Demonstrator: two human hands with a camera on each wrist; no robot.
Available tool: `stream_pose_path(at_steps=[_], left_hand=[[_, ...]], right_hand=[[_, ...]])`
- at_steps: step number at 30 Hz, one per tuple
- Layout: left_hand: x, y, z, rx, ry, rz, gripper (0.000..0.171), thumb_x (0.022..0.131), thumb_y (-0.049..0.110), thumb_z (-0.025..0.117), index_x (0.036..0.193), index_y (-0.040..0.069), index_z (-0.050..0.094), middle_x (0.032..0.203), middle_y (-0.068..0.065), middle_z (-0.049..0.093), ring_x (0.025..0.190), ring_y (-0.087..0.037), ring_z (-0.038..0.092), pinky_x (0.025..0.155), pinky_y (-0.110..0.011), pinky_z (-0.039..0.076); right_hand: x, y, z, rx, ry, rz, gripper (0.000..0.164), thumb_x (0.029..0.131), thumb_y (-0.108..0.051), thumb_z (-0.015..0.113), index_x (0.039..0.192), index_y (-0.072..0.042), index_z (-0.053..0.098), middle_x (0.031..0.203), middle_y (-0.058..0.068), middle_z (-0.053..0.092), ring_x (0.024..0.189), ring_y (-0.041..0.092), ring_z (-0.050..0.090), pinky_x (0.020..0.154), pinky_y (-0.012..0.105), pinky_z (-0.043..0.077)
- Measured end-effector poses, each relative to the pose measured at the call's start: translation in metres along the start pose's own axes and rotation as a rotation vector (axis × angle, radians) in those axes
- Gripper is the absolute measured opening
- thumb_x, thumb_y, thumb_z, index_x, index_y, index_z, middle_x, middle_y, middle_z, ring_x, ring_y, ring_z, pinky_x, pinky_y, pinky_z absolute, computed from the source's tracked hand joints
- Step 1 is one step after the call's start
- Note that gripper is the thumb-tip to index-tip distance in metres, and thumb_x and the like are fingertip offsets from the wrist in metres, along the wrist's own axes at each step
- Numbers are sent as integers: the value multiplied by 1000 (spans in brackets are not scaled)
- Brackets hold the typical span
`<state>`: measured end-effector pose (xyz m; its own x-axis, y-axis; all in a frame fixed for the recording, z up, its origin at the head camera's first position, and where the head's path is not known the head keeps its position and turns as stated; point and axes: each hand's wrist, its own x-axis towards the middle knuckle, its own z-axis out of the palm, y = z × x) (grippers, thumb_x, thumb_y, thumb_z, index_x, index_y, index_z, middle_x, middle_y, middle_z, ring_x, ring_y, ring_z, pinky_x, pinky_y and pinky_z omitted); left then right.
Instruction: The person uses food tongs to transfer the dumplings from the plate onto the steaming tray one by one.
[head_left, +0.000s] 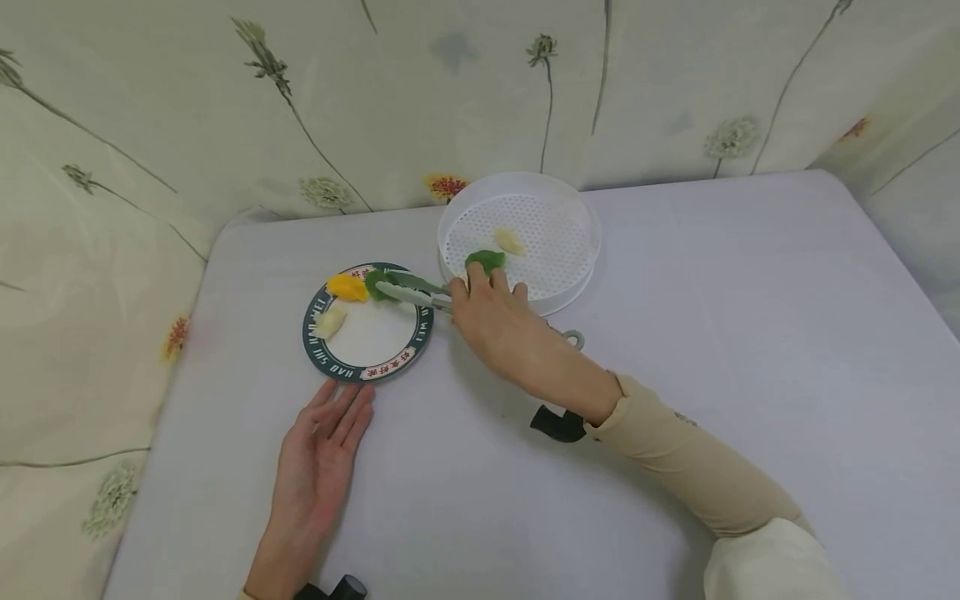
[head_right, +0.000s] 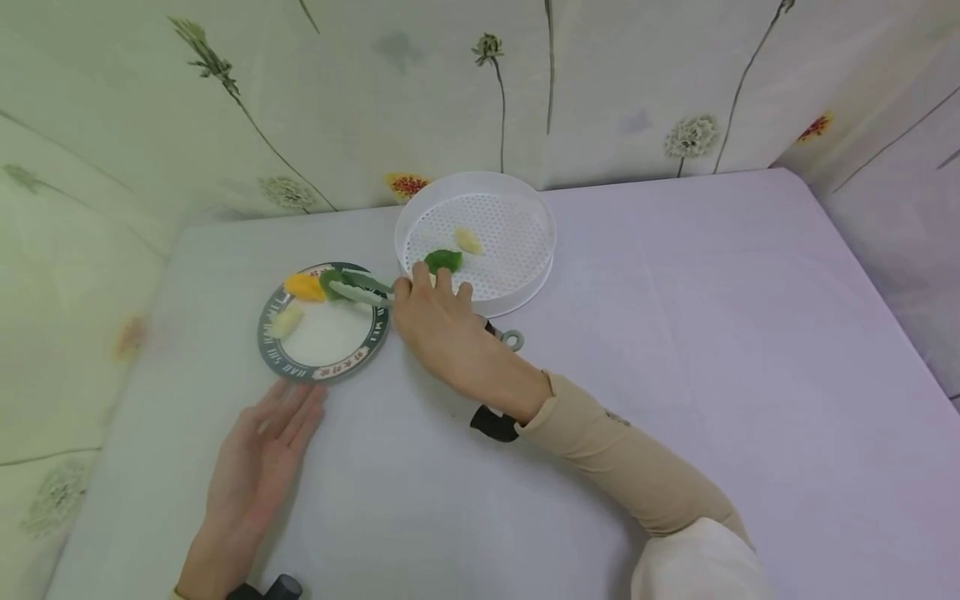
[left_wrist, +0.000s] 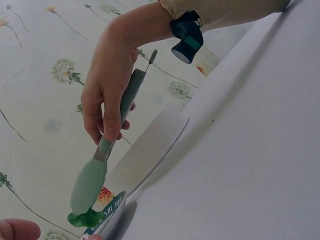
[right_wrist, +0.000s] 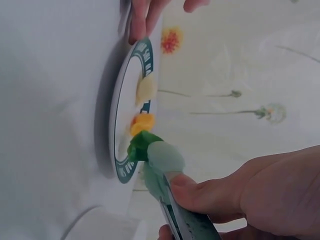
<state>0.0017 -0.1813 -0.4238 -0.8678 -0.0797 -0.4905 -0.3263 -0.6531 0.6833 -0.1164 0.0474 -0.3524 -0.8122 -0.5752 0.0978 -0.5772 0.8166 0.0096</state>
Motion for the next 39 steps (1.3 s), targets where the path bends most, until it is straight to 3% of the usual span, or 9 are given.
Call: stream_pose_path(at_steps=[5,13,18,28,39], left_hand=[[0,-1,-1,4,6,2,58,107,18,34,162,19,14,162,-9,30,146,-18,44,121,-25,42],[1,-1,-2,13,-9,5,60,108,18,34,163,18,11,164,-10,27,148,-18,42,123,-27,39],[0,-1,-1,7,-5,3,60,107,18,34,163,18,11,164,-10,26,148,-19,41,123,-27,39],[-1,-1,0,-5,13,-10,60,107,17,34,163,19,12,163,-9,26,147,-18,42,122,-26,41],[0,-2,-3,-24,9,-8,59,107,16,34,162,18,13,163,-10,27,147,-19,42,124,-26,38]], right_hand=[[-2,1,-2,-29,40,-19,19,103,-19,56,103,0,57,95,14,52,75,27,46,52,30,34],[-3,9,-19,87,-57,59,29,102,-23,59,117,3,55,103,16,51,84,29,44,59,32,33],[-4,22,-26,146,-69,113,31,103,-21,58,121,4,54,103,16,49,84,30,44,60,33,32],[-7,57,-35,150,-99,171,41,104,-24,55,130,9,48,112,24,50,83,32,45,58,33,33],[-10,77,-23,109,-46,229,30,106,-19,50,109,11,51,98,24,49,73,29,37,56,34,29]])
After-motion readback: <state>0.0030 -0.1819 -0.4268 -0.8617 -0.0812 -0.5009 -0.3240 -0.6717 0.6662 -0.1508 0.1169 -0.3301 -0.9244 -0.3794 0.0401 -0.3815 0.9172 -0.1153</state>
